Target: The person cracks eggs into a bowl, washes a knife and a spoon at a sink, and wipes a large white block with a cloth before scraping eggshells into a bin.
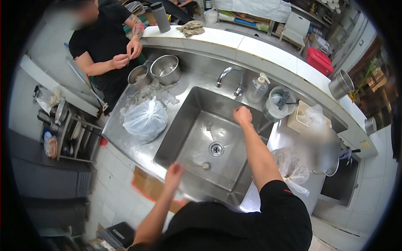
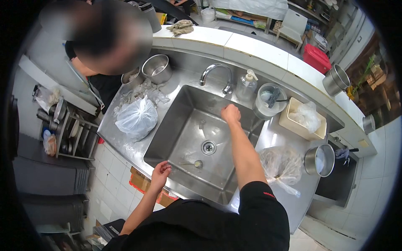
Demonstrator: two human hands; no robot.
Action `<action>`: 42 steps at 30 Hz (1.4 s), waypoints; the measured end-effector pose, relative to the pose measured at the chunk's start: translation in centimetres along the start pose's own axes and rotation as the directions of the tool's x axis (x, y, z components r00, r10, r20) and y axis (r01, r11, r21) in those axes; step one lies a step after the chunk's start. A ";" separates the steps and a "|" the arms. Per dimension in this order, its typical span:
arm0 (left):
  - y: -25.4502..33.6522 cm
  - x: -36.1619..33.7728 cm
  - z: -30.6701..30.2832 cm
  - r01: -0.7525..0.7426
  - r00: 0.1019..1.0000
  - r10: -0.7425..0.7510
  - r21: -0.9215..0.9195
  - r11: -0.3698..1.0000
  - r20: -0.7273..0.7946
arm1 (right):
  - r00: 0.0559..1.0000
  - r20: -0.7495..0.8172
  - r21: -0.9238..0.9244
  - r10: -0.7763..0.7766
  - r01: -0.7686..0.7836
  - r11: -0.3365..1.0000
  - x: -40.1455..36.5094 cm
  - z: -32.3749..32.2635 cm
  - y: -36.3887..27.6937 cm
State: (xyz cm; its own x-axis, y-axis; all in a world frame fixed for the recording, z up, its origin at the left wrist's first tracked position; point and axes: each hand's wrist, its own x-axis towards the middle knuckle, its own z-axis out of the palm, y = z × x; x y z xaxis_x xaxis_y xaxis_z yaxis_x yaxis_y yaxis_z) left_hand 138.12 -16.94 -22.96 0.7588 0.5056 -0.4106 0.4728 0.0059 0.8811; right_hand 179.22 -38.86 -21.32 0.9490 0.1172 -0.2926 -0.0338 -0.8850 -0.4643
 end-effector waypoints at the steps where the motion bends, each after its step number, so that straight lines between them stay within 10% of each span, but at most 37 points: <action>1: 0.1 -1.5 -0.1 -0.034 0.999 0.034 0.001 0.999 -0.023 | 0.996 -0.093 0.088 -0.010 0.018 0.996 -0.8 0.1 -0.6; 5: 1.3 -7.4 -1.8 -0.104 0.984 0.107 0.022 0.994 -0.144 | 0.918 -0.392 0.431 0.064 0.122 0.894 -1.9 -0.4 -4.2; 11: -12.1 -19.6 -9.7 0.239 0.901 -0.017 0.463 0.854 -0.434 | 0.947 -0.261 0.081 -0.185 0.212 0.974 -0.7 0.0 -7.7; 13: -19.5 -26.3 -12.3 0.494 0.825 -0.256 0.423 0.760 -0.504 | 0.960 0.086 0.776 -0.266 0.103 0.622 0.8 0.9 -7.7; 14: -22.0 -29.5 -12.9 0.639 0.739 -0.430 0.339 0.691 -0.518 | 0.954 0.097 0.772 -0.285 0.109 0.626 2.3 2.3 -6.7; 16: -27.8 -36.5 -13.8 0.721 0.693 -0.506 0.490 0.490 -0.514 | 0.892 -0.451 0.695 -0.015 0.361 0.622 5.7 4.3 -6.4; 18: -28.8 -41.6 -13.7 0.759 0.621 -0.633 0.555 0.339 -0.462 | 0.702 -0.713 0.411 0.004 0.412 0.813 2.9 0.9 -8.1; 19: -28.8 -44.2 -12.9 0.811 0.511 -0.764 0.516 0.276 -0.394 | 0.794 -0.607 0.444 -0.043 0.383 0.810 4.4 1.0 -7.9; 21: -27.6 -47.1 -11.8 0.795 0.526 -0.776 0.527 0.302 -0.349 | 0.839 -0.453 0.200 -0.302 0.426 0.883 10.2 4.6 -6.2; 22: -28.4 -48.4 -10.0 0.733 0.572 -0.770 0.600 0.322 -0.285 | 0.955 -0.203 0.460 -0.218 0.290 0.839 6.9 2.3 -7.8; 25: -33.6 -49.7 -6.9 0.874 0.463 -0.785 0.062 0.483 -0.411 | 0.973 -0.025 0.782 -0.230 0.162 0.601 12.2 2.7 -5.1; 29: -33.7 -46.0 -4.4 0.753 0.482 -0.605 -0.053 0.656 -0.634 | 0.934 -0.329 0.715 -0.137 0.342 0.610 6.9 3.0 -3.4; 31: -33.3 -44.4 -4.0 0.715 0.501 -0.529 -0.017 0.699 -0.685 | 0.561 -0.794 -0.049 -0.234 0.325 0.945 5.3 6.5 -2.1; 33: -33.5 -43.5 -4.4 0.630 0.546 -0.542 -0.113 0.768 -0.639 | 0.794 -0.557 0.184 -0.244 0.405 0.896 0.9 11.5 -2.4; 34: -33.3 -43.4 -4.9 0.626 0.538 -0.547 -0.131 0.769 -0.641 | 0.952 -0.176 0.589 -0.252 0.307 0.747 -6.3 12.6 -4.4; 36: -32.8 -44.6 -5.6 0.575 0.664 -0.446 0.029 0.817 -0.601 | 0.727 -0.359 0.334 -0.585 0.686 0.647 -13.3 20.3 -5.8; 38: -35.0 -45.8 -6.1 0.594 0.545 -0.517 -0.131 0.794 -0.659 | 0.705 0.017 0.699 -0.709 0.499 0.513 -24.5 22.3 -9.0; 42: -39.2 -50.4 -6.3 0.631 0.421 -0.592 -0.248 0.735 -0.687 | 0.181 0.300 0.574 -0.937 0.750 0.329 -41.8 21.7 -18.1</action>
State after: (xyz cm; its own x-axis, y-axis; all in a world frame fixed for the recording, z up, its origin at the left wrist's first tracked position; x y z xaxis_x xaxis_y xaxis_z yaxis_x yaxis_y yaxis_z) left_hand 78.53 -37.18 -35.30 -0.2683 0.8020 -0.5337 0.7154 0.5369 0.4471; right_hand 133.35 -17.93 -18.84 0.1096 0.9853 0.1311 0.5204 0.0555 -0.8521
